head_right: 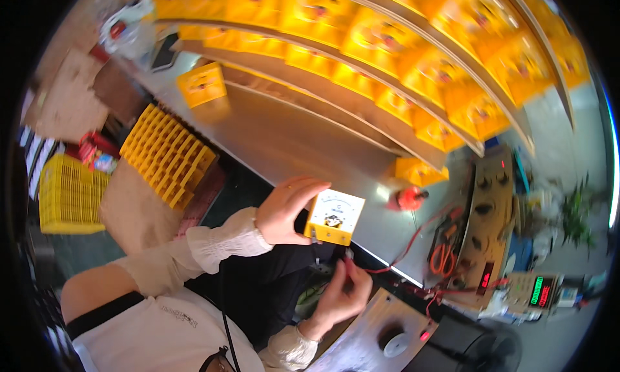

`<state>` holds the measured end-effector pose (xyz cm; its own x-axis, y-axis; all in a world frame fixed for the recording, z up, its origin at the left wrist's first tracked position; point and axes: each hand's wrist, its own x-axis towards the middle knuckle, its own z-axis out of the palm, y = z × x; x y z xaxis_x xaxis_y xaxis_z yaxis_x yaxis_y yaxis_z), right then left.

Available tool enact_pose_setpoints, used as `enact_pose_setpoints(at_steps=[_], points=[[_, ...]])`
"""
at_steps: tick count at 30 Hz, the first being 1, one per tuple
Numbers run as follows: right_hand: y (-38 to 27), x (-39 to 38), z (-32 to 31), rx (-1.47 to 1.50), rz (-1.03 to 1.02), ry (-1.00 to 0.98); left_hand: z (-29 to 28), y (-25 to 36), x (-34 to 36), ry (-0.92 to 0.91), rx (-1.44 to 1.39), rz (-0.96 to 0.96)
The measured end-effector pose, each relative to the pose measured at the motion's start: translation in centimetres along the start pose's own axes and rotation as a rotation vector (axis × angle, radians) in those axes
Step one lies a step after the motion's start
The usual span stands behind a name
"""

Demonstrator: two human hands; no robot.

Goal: Testing yellow analog meters by connecting test leads to terminals and observing the needle response.

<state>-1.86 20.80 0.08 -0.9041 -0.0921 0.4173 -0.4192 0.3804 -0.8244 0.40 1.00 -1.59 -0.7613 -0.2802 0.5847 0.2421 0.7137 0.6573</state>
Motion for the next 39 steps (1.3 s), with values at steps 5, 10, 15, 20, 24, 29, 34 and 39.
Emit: enact_pose_setpoints(at_steps=[5, 10, 15, 20, 24, 29, 34, 39], points=[[-3.1, -2.1, -0.4, 0.121, 0.043, -0.084, -0.9, 1.3, -1.2, 0.154, -0.075, -0.052], [-5.5, -4.4, 4.0, -0.075, -0.004, -0.411, -4.8, -0.3, -5.3, 0.401, 0.215, 0.051], [-3.8, -4.5, 4.8, -0.085, -0.092, -0.558, -21.2, -2.2, -13.8, 0.623, 0.515, -0.725], [-0.7, -3.0, 3.8, -0.127, -0.012, -0.502, -26.1, -10.4, -32.7, 0.630, -0.198, -1.756], [-1.7, -2.4, 4.0, -0.204, 0.006, -0.492, -22.6, -7.7, -32.3, 0.758, -0.480, -1.824], [-2.0, -3.1, 4.3, -0.202, 0.012, -0.538, -20.4, -9.0, -32.5, 0.926, -0.612, -1.796], [0.0, -4.2, 2.5, -0.220, 0.046, -0.488, -18.5, -10.4, -30.4, -0.447, 0.952, -1.330], [0.3, -5.0, 1.0, -0.276, 0.102, -0.481, -14.5, -14.5, -28.7, -0.033, 1.027, -1.014]])
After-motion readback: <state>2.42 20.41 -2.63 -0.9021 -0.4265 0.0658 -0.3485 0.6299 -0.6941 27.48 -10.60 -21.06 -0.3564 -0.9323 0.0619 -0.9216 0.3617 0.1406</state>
